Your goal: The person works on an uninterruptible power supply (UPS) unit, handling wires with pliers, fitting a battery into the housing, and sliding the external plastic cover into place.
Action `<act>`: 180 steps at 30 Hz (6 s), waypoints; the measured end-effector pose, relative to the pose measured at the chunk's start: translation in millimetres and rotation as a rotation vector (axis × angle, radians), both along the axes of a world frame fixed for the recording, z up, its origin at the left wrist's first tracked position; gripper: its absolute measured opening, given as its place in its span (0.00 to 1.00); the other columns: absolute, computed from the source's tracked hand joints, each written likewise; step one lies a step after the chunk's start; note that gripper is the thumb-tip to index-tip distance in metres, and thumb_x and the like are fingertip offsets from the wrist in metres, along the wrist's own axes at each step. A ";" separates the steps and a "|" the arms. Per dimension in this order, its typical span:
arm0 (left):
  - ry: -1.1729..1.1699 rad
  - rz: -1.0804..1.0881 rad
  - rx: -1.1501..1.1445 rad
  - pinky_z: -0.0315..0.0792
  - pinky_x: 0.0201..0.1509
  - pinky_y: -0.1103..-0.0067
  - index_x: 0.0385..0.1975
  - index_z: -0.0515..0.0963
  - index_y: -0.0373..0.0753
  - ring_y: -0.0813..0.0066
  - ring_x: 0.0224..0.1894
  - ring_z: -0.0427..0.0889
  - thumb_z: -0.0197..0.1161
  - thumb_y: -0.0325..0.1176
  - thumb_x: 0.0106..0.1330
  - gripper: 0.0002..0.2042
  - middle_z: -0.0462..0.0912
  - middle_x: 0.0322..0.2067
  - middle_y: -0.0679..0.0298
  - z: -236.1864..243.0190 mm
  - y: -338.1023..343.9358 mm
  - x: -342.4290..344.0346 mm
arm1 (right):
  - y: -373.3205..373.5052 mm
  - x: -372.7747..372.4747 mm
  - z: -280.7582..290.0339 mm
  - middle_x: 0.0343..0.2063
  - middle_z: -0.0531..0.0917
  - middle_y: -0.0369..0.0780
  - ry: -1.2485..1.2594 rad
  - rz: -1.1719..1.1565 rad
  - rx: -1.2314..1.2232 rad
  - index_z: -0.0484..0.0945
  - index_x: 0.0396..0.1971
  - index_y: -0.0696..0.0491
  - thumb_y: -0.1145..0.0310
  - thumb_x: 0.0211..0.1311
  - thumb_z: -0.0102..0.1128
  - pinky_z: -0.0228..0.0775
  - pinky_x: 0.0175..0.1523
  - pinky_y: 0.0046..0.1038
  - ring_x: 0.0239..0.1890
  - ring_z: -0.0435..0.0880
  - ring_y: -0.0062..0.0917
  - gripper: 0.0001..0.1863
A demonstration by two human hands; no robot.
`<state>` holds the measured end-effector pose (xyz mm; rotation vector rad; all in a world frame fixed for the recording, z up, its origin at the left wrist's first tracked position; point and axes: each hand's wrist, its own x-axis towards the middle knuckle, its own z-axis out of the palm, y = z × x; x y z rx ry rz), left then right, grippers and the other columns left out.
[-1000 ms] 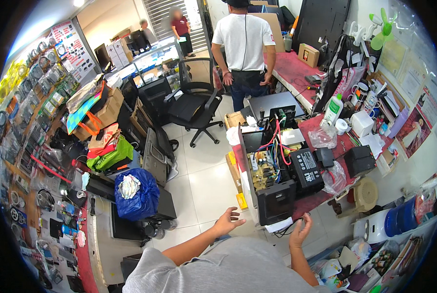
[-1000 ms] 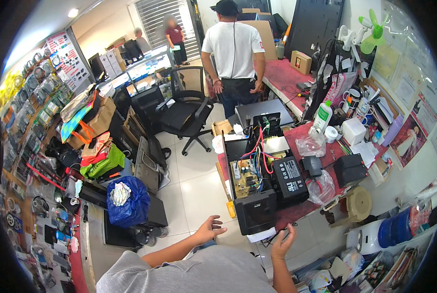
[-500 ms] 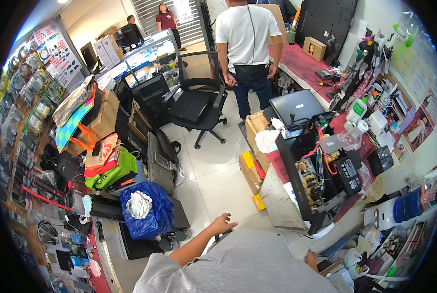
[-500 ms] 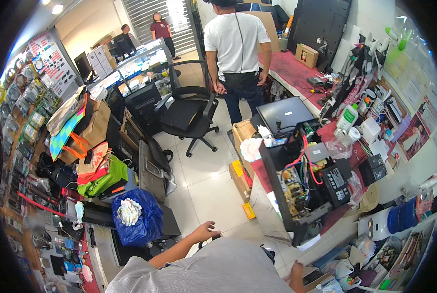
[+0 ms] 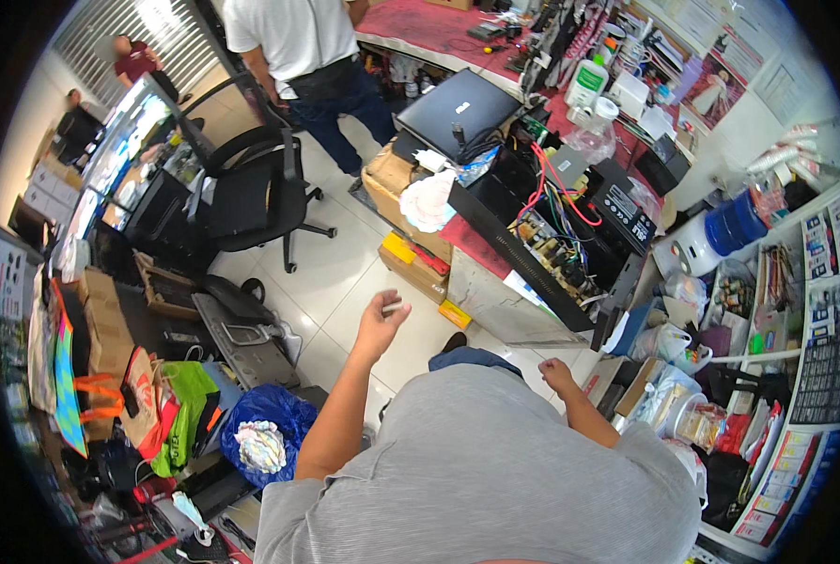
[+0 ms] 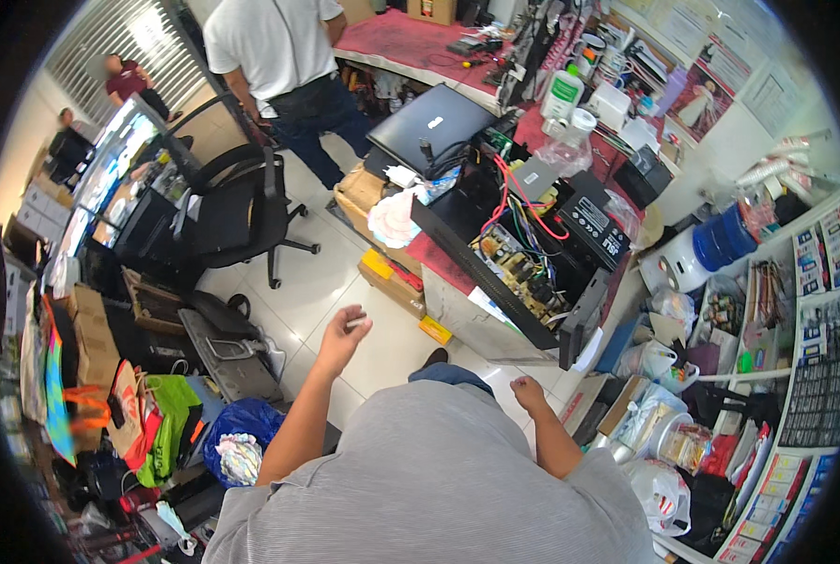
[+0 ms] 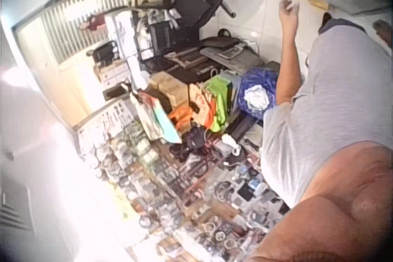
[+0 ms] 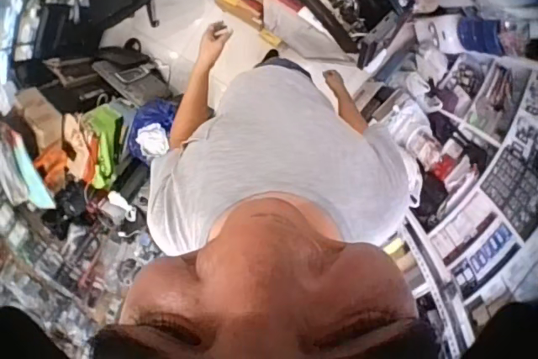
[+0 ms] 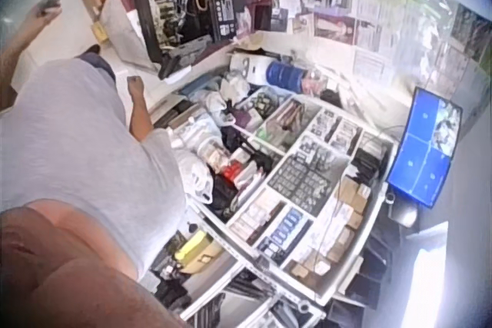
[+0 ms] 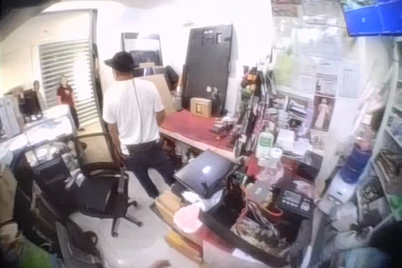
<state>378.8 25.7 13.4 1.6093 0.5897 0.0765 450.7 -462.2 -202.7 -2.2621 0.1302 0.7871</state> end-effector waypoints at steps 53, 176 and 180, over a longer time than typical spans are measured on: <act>-0.366 -0.915 -0.360 0.73 0.57 0.73 0.57 0.77 0.37 0.64 0.52 0.79 0.62 0.29 0.65 0.19 0.77 0.52 0.56 90.2 39.9 403.4 | 320.4 -109.5 130.6 0.33 0.83 0.38 0.332 -1.088 -0.055 0.78 0.47 0.58 0.61 0.65 0.62 0.72 0.29 0.26 0.30 0.83 0.23 0.17; -0.724 -0.064 0.854 0.71 0.41 0.74 0.45 0.83 0.39 0.66 0.37 0.78 0.78 0.25 0.44 0.24 0.85 0.44 0.61 139.4 -362.3 49.7 | -40.7 98.0 267.9 0.49 0.80 0.37 0.537 -0.631 1.113 0.75 0.55 0.44 0.44 0.75 0.45 0.67 0.62 0.43 0.54 0.77 0.29 0.23; -0.780 -0.069 0.769 0.71 0.41 0.75 0.44 0.84 0.40 0.65 0.35 0.78 0.76 0.21 0.42 0.23 0.87 0.41 0.62 116.5 -364.2 23.9 | -31.4 85.8 289.3 0.53 0.81 0.40 0.532 -0.666 1.307 0.74 0.59 0.48 0.36 0.73 0.41 0.68 0.66 0.40 0.58 0.78 0.32 0.32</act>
